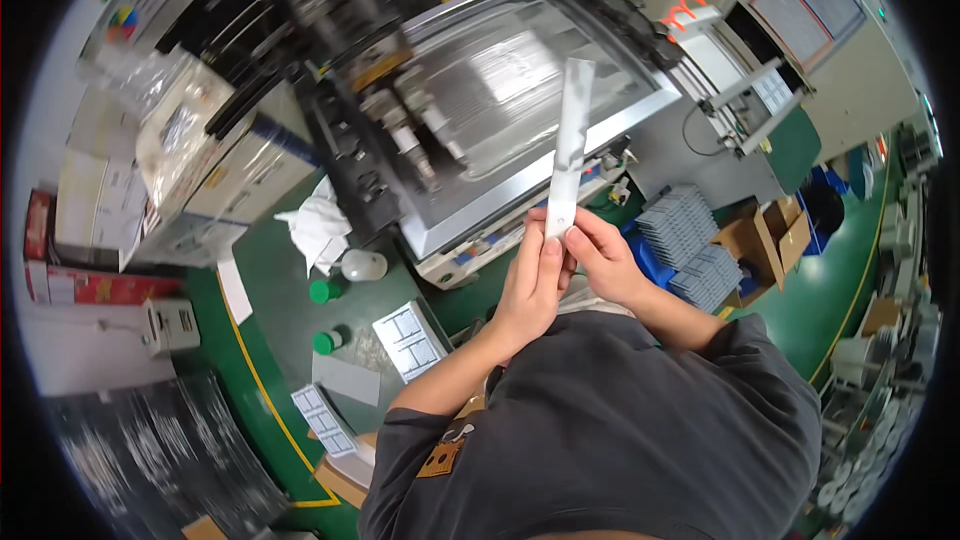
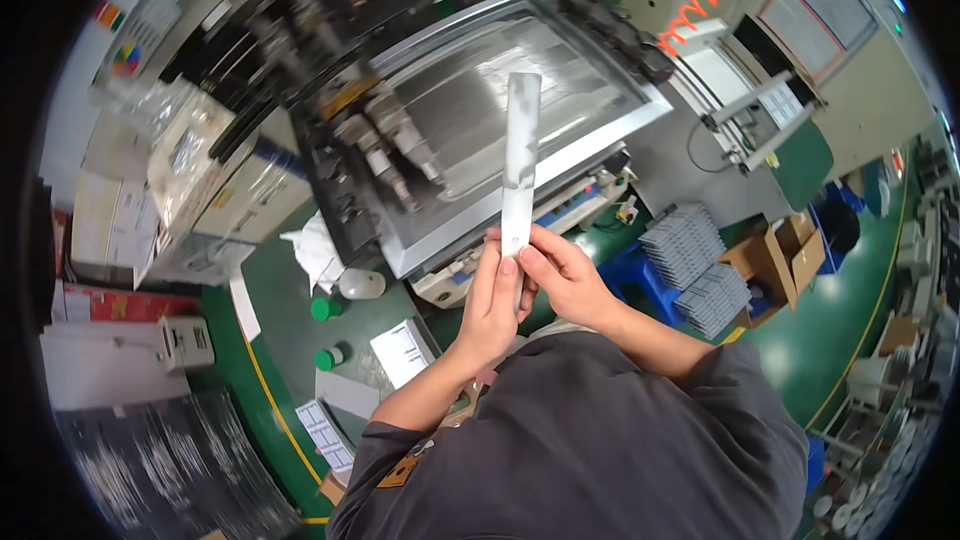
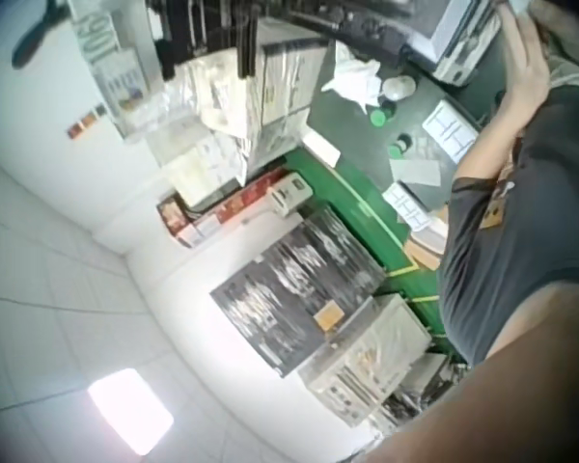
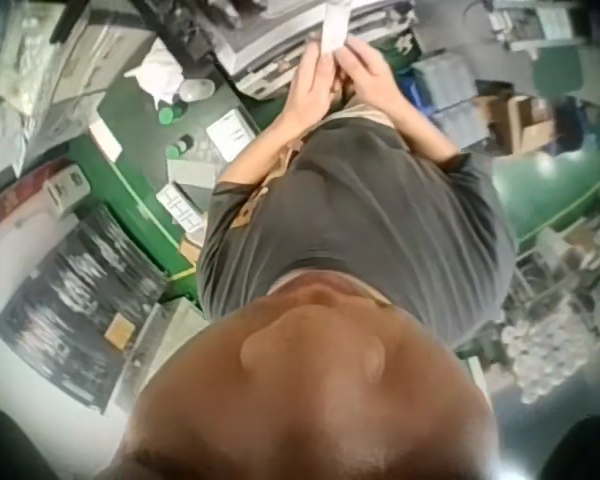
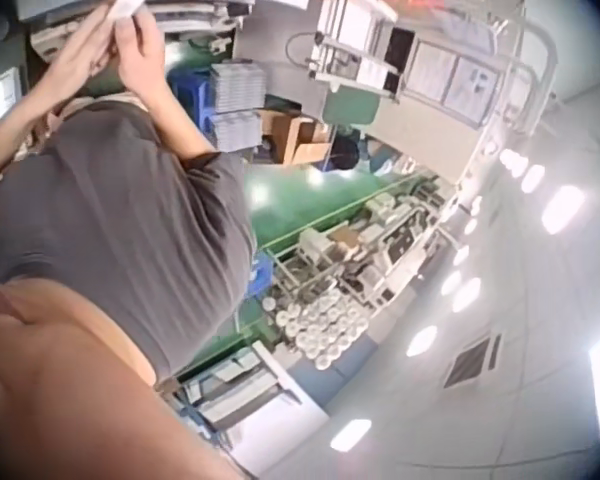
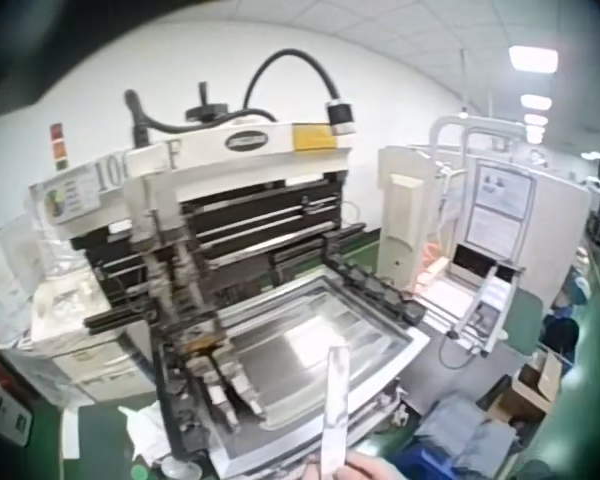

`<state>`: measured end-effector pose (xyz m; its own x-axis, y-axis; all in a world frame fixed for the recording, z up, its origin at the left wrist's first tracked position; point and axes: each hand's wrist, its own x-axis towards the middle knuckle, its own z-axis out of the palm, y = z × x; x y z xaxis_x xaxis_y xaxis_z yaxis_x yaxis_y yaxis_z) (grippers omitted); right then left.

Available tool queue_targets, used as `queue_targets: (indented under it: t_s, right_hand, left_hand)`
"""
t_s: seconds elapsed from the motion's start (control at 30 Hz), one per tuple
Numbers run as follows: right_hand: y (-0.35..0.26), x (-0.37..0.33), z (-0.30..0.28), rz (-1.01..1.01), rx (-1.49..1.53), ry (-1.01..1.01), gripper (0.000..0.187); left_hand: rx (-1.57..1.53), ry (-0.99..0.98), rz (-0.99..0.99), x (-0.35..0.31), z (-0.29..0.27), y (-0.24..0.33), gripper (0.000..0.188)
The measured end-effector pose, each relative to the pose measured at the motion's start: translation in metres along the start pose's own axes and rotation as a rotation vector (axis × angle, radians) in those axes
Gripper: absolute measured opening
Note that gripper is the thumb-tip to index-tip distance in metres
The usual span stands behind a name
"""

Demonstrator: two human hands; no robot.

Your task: Operator inspects PCB panels, places them into a stencil printing machine, and manually cleans the solder paste stencil using a squeegee and wipe.

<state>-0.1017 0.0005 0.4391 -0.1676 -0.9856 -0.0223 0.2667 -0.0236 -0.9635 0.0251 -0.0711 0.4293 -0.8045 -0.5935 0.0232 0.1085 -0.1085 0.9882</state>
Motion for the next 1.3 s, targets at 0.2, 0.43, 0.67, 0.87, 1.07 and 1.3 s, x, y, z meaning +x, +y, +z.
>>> queue_targets:
  t_s: [0.2, 0.43, 0.67, 0.87, 1.07, 1.3]
  right_hand:
    - [-0.033, 0.014, -0.057, 0.083, 0.112, 0.050, 0.042]
    - [-0.028, 0.054, -0.116, -0.124, 0.126, 0.092, 0.037]
    - [-0.071, 0.096, -0.175, 0.103, 0.148, 0.190, 0.029]
    - [-0.083, 0.144, -0.194, 0.251, -0.039, 0.276, 0.028]
    - [-0.075, 0.202, -0.220, 0.245, -0.364, 0.244, 0.030]
    - [-0.081, 0.251, -0.238, 0.511, -0.554, 0.301, 0.039]
  left_hand:
    - [-0.164, -0.159, -0.132, 0.064, 0.029, 0.001, 0.038]
    - [-1.304, -0.707, -0.407, 0.135, 0.038, -0.031, 0.034]
    - [0.191, -0.513, -0.318, 0.177, 0.065, -0.052, 0.013]
    - [0.696, -0.718, 0.290, 0.206, 0.082, -0.066, 0.010]
    - [0.769, -0.868, 0.310, 0.216, 0.062, -0.087, 0.016]
    - [0.825, -0.835, 0.441, 0.214, 0.054, -0.101, 0.018]
